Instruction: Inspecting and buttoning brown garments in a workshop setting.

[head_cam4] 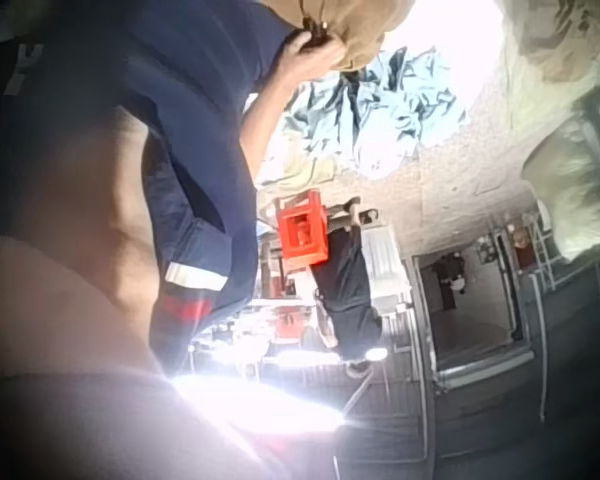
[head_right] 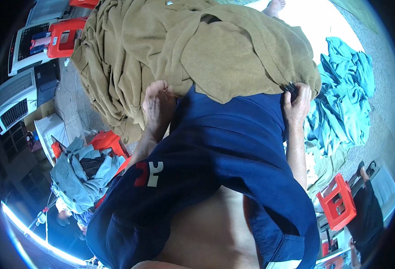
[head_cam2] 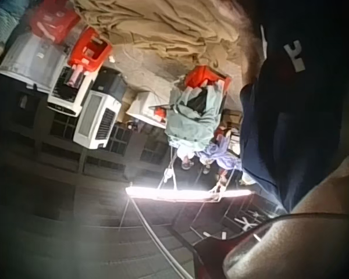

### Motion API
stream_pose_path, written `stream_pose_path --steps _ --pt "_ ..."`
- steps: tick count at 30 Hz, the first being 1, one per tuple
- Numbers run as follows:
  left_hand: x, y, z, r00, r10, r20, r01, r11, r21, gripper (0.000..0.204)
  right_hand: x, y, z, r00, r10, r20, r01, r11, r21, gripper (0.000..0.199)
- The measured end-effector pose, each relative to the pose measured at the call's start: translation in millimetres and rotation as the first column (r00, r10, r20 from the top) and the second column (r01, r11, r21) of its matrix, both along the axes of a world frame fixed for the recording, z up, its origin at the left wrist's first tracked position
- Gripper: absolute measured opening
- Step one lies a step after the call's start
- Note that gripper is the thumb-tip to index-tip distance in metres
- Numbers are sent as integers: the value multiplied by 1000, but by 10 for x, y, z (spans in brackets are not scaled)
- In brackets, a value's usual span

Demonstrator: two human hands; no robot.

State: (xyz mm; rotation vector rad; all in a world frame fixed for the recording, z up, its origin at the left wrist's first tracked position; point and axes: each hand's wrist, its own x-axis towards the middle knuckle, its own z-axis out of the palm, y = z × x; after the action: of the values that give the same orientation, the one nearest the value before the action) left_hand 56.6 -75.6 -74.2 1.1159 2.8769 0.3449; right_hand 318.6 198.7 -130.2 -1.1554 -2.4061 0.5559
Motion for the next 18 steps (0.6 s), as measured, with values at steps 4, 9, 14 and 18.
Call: stream_pose_path --steps 4,9,14,18 --pt "-92 14 -107 960 94 264 -183 923 337 30 57 99 -174 995 33 -98 -36 999 -31 25" --pt "-9 33 -245 983 21 183 -64 970 236 36 112 373 22 656 -509 -557 -159 628 -761 16" --pt "-1267 -360 478 -32 -786 617 -790 399 466 13 1269 1178 867 448 -593 -669 -485 467 -739 39" --pt "-1796 -751 2373 645 -611 459 -572 12 820 36 1567 1216 2115 504 -137 -853 -526 735 -428 77"
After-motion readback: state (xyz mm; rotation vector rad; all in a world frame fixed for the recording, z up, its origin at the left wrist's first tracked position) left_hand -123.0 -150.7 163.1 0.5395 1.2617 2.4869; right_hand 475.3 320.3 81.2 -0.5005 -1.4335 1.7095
